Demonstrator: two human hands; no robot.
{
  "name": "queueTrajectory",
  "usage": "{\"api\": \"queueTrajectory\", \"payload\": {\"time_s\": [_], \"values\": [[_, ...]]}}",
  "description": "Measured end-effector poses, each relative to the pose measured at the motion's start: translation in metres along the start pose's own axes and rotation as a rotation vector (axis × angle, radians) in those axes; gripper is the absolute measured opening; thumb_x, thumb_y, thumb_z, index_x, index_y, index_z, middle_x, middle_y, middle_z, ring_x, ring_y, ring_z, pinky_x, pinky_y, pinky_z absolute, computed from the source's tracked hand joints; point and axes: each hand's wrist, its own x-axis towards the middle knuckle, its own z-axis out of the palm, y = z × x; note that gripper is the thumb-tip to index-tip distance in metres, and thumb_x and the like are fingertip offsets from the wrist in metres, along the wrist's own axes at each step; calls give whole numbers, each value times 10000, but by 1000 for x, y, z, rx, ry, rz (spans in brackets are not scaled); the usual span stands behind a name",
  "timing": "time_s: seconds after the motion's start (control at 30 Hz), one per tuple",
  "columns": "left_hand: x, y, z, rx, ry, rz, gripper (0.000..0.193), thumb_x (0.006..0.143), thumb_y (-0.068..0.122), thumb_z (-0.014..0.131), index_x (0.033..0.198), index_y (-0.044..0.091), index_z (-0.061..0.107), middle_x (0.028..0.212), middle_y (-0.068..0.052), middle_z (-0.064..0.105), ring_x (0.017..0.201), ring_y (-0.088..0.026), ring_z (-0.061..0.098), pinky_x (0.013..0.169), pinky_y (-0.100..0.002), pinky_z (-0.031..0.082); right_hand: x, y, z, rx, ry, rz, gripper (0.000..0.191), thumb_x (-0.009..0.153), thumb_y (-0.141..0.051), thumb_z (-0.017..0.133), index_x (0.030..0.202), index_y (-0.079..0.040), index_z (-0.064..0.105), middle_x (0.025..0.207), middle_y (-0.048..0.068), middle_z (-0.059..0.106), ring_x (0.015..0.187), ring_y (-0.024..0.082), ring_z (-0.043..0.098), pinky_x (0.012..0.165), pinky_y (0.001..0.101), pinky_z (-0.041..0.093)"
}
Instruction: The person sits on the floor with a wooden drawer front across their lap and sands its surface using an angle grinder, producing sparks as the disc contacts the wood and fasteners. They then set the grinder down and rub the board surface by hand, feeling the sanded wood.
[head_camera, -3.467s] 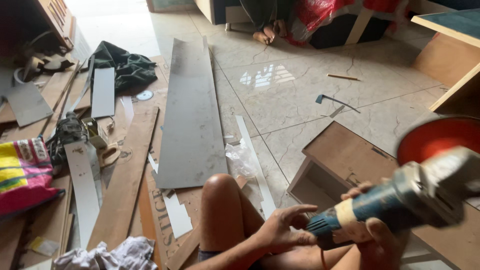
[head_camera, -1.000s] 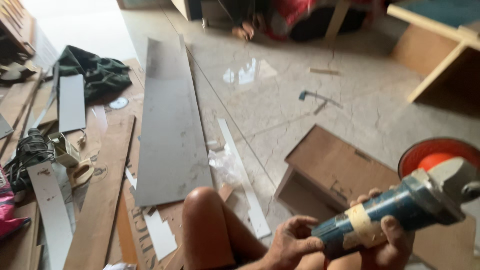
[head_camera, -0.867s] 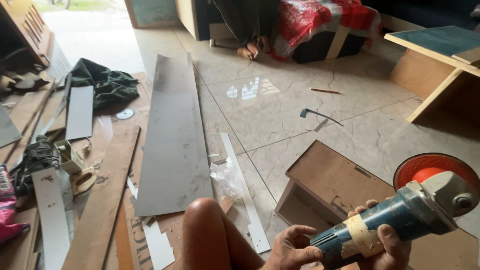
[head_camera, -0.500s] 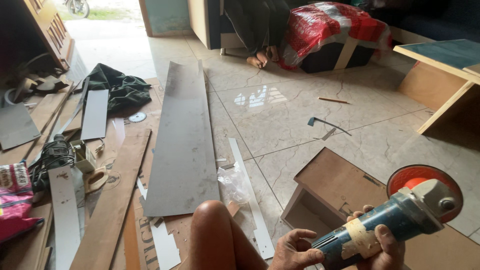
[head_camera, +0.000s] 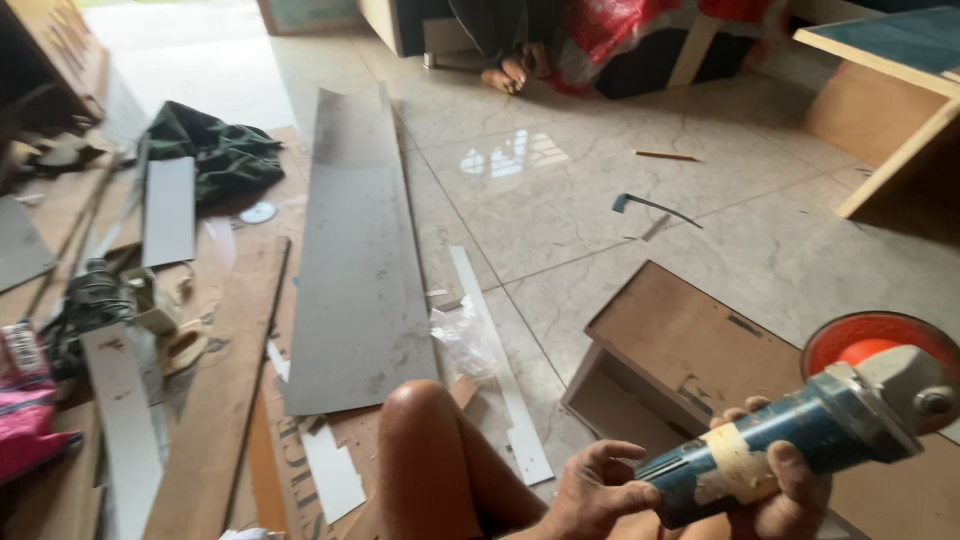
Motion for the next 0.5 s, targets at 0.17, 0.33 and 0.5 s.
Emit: {"api": "queueTrajectory", "payload": {"time_s": [0.17, 0.33, 0.5], "values": [[-1, -1, 14, 138, 45, -30, 627, 778, 178, 915, 1289, -33, 617, 983, -131, 752, 913, -177, 717, 820, -319, 609, 4, -8, -23, 13, -78, -32, 658, 870, -257, 791, 1411, -108, 447, 1279, 99, 569, 1134, 273, 623, 991, 482, 560], [-15, -12, 10, 334, 115, 17, 578, 844, 145, 862, 1337, -38, 620, 1060, -110, 742, 968, -151, 700, 864, -292, 584, 1, -9, -37, 8, -97, -16, 628, 893, -237, 804, 1397, -91, 459, 1239, 106, 577, 1113, 272, 639, 980, 464, 575], [-11, -23, 18, 167, 71, -5, 566, 809, 136, 861, 1280, -45, 606, 985, -105, 755, 902, -160, 727, 823, -305, 623, -4, -11, -29, 34, -149, -52, 599, 916, -218, 817, 1383, -74, 472, 1199, 113, 585, 1092, 270, 655, 969, 445, 589]]}}
